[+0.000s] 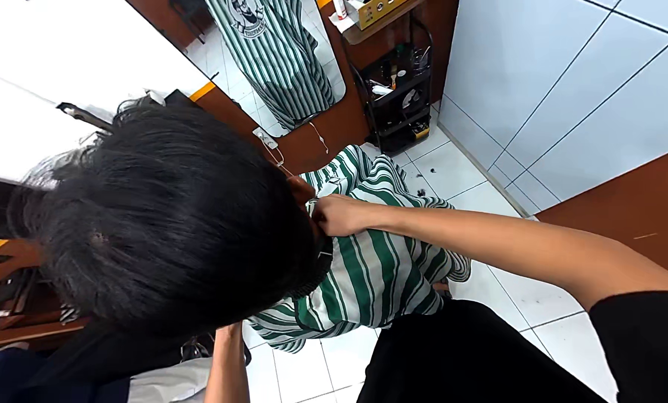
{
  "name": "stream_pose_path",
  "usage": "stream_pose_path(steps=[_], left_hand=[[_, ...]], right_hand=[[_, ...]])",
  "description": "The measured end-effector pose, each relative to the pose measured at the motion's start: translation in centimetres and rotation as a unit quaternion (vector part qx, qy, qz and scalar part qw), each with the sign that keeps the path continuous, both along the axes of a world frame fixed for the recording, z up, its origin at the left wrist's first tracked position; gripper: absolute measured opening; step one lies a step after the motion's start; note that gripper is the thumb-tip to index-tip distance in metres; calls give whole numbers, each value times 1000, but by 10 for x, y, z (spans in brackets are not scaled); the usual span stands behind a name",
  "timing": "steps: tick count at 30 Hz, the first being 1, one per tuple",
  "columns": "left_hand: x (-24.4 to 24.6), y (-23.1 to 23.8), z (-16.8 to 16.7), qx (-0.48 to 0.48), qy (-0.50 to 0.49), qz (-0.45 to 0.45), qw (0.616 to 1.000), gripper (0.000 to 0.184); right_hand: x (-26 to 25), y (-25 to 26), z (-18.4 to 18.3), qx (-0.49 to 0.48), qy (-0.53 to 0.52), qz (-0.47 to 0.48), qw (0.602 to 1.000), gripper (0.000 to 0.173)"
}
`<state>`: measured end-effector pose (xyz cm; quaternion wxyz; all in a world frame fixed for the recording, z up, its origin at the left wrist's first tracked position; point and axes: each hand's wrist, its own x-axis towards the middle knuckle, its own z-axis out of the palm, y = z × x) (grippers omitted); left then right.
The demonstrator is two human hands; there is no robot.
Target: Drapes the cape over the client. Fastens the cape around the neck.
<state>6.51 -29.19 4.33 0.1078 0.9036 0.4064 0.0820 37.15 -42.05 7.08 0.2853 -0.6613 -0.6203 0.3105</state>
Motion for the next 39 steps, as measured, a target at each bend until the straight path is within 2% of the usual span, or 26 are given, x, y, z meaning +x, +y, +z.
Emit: stream_pose_path(steps=[1,2,4,6,7,9,13,17,21,25,31,36,39], left_hand=[[9,-13,17,-71,14,17,997,34],[15,-27,21,-67,-43,9,997,33],[20,-50,9,60,-192,-31,979,32],[21,-52,-12,172,-323,-77,927,33],[21,-52,-19,186,-368,-103,905,32],[22,-53,-29,161,-435,-133,876,25],[27,-51,-30,87,-498,-147,850,12],[29,-49,-31,34,-518,-144,843,13],[29,-47,-27,41,-517,-157,841,10],[30,-44,-26,86,-504,-175,841,11],[33,-45,-17,209,-460,-222,834,15],[22,-49,-22,290,-391,-295,822,8],[13,-50,-30,313,-344,-330,821,17]], right_hand=[[-3,-7,-5,36,-36,-3,999,15],[-7,-17,-9,76,-63,-7,995,16],[-15,-38,-15,170,-95,-21,981,18],[-22,-53,-22,274,-93,-37,956,18],[-26,-59,-25,308,-84,-40,947,19],[-31,-64,-29,353,-71,-42,932,22],[-35,-61,-35,407,-58,-58,910,21],[-37,-59,-34,438,-51,-53,896,18],[-42,-57,-28,439,-45,-60,895,14],[-43,-55,-32,465,-81,-62,880,13],[-42,-55,-28,487,-101,-25,867,9],[-37,-63,-37,542,-166,26,824,12],[-30,-73,-46,550,-241,61,797,14]])
